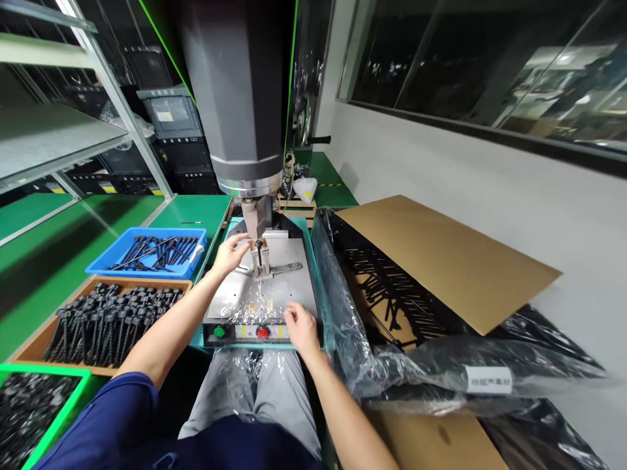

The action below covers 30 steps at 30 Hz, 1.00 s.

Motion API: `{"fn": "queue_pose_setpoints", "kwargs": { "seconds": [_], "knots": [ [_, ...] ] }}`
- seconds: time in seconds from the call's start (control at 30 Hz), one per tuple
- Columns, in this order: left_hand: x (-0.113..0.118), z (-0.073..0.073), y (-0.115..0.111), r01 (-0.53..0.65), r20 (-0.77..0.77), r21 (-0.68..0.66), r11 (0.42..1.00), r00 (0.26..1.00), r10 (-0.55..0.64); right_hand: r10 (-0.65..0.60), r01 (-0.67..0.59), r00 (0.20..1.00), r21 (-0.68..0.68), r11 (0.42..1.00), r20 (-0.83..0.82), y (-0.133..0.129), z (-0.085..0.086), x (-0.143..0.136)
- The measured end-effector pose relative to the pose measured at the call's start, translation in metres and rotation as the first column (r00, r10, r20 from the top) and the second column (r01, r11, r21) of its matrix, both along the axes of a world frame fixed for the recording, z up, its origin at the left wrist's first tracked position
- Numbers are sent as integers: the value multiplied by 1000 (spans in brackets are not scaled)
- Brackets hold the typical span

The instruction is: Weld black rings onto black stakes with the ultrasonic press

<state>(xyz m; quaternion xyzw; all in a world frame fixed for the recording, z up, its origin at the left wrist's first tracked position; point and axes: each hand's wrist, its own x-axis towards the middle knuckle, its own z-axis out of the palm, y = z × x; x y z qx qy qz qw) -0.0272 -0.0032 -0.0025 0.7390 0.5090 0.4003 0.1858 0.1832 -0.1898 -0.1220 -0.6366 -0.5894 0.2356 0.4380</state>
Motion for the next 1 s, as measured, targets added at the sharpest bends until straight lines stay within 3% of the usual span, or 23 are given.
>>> {"fn": "queue_pose_setpoints", "kwargs": {
  "seconds": [0.1, 0.17, 0.3, 0.43, 0.57, 0.77, 0.9, 1.0],
  "knots": [
    [-28, -9, -3, -194, -214, -170, 966, 964, 156, -76, 81, 990, -37, 996, 121, 30, 3, 15],
    [-45, -18, -5, -238, -354, -273, 932, 926, 132, -74, 96, 968, -82, 992, 238, 51, 6, 19],
    [-62, -41, -12, -165, -434, -413, 896, 900, -34, 36, 17, 935, -145, 989, 354, 87, 14, 14],
    [-61, -62, -20, -66, -444, -484, 873, 878, -179, 167, -93, 930, -229, 969, 328, 110, 19, 6],
    [-58, -69, -23, -33, -437, -526, 850, 868, -237, 218, -133, 945, -324, 937, 243, 119, 22, 5],
    [-63, -55, -21, 51, -329, -606, 794, 893, -308, 268, -279, 960, -351, 894, -80, 111, 36, 10],
    [-75, -29, -18, 169, -158, -658, 734, 922, -354, 307, -398, 904, -326, 858, -298, 110, 59, 18],
    [-85, -6, -15, 244, -33, -671, 701, 934, -357, 281, -455, 817, -264, 850, -503, 116, 79, 20]
  ]
}}
